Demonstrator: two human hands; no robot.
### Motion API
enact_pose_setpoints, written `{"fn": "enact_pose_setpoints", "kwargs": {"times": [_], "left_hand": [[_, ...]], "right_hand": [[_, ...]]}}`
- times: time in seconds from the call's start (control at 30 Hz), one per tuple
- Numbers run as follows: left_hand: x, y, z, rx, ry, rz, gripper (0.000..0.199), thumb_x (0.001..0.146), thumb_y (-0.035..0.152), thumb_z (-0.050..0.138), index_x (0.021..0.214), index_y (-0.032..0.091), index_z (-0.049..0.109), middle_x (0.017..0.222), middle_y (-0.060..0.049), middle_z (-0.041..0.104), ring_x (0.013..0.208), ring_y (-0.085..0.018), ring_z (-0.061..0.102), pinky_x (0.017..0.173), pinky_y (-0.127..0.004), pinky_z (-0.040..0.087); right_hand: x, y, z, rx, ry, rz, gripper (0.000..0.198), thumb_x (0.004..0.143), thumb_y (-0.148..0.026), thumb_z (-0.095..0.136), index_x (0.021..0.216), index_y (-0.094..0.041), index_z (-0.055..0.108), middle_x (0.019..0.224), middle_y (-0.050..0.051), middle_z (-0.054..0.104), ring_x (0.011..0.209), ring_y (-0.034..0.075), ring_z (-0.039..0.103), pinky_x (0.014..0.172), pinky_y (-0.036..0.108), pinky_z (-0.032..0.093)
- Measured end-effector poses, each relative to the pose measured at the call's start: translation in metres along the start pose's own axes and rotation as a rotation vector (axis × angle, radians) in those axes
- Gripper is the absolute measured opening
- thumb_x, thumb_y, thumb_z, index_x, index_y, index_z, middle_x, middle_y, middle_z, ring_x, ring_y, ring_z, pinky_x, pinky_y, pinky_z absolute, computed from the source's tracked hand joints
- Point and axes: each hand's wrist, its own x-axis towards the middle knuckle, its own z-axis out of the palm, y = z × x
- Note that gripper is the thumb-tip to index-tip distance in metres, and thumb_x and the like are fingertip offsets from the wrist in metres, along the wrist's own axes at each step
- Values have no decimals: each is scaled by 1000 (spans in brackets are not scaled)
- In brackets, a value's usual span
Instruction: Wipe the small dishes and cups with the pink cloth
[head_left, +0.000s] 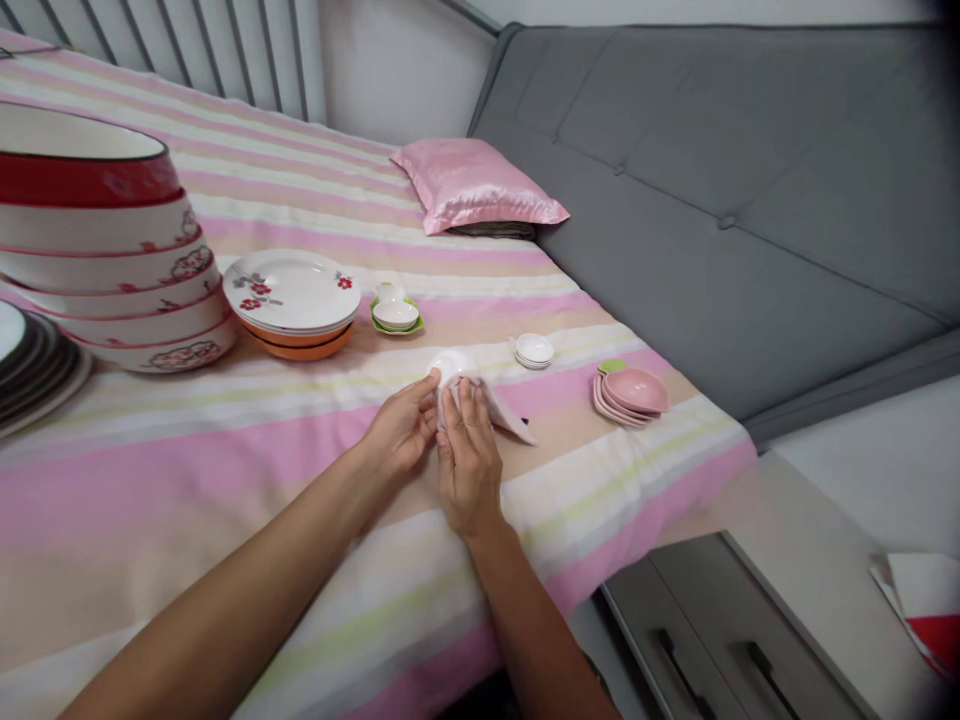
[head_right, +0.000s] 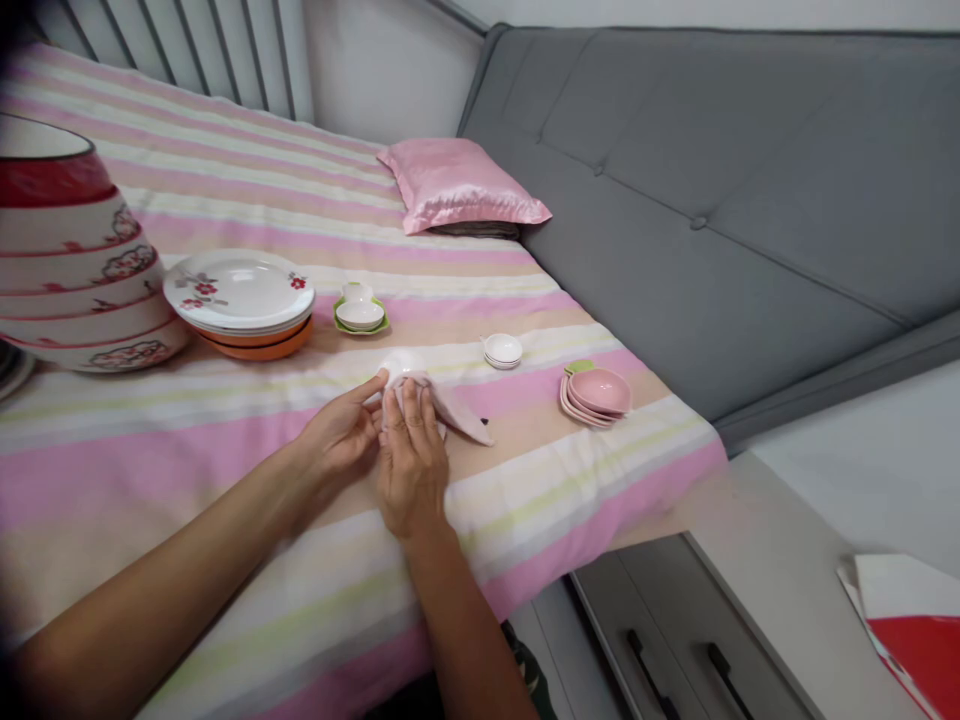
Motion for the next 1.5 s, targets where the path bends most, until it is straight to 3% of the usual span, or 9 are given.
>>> {"fn": "enact_pose_setpoints", "kwargs": {"times": [0.13, 0.33, 0.63, 0.93, 1.13, 1.27, 1.37, 1.5], "left_hand": [[0, 1, -1, 16, -3, 12, 9, 82, 21, 57, 83, 12, 58, 66, -4, 61, 57, -10, 60, 52, -18, 50], [-6, -2, 2, 170, -5, 151, 21, 65, 25, 73, 79, 17, 61, 55, 6, 53, 43, -3, 46, 41, -12, 38], [-14, 9, 2, 555, -175, 333, 36, 67, 33, 69, 99, 16, 67, 80, -4, 66, 63, -11, 57, 58, -20, 45], [-12, 14, 0, 664, -262, 274, 31, 64, 23, 66, 94, 14, 65, 78, -3, 63, 65, -12, 56, 52, -20, 43], [-15, 12, 0, 639, -224, 159, 13, 64, 23, 64, 73, 14, 60, 62, 2, 57, 54, -9, 51, 49, -19, 38], [-12, 8, -3, 594, -194, 119, 14, 64, 24, 66, 73, 14, 61, 63, 2, 57, 54, -9, 51, 50, -20, 39], [-11, 7, -4, 522, -234, 61, 18, 65, 24, 69, 78, 14, 64, 72, -2, 62, 63, -11, 56, 60, -23, 45], [-13, 3, -2, 412, -392, 1, 22, 68, 21, 69, 88, 13, 67, 82, -6, 66, 75, -13, 60, 73, -25, 46]], "right_hand": [[1, -2, 0, 6, -9, -19, 48, 93, -21, 33, 141, -16, 29, 149, 8, 24, 139, 23, 17, 110, 46, 29], [1, 0, -1, 48, 43, 35, 55, 94, -25, 31, 145, -16, 11, 152, 10, 10, 140, 25, 9, 109, 52, 26], [0, 2, -4, 144, 52, 106, 53, 95, -24, 26, 145, -20, 9, 153, 8, 7, 140, 24, 8, 110, 52, 24], [0, 6, -3, 204, 61, 89, 51, 95, -23, 27, 144, -20, 16, 151, 7, 21, 139, 22, 15, 110, 48, 28], [-1, 6, -3, 287, 70, 97, 49, 94, -23, 29, 143, -19, 21, 148, 8, 28, 137, 21, 24, 109, 46, 32], [0, 6, -3, 330, 84, 121, 48, 93, -23, 33, 141, -19, 28, 145, 8, 34, 135, 21, 30, 108, 44, 34], [1, 8, -3, 373, 146, 180, 47, 92, -25, 35, 139, -19, 34, 143, 8, 37, 134, 20, 32, 108, 42, 34], [1, 14, 0, 492, 218, 389, 46, 93, -31, 33, 137, -17, 36, 142, 10, 39, 132, 19, 35, 108, 40, 32]]}}
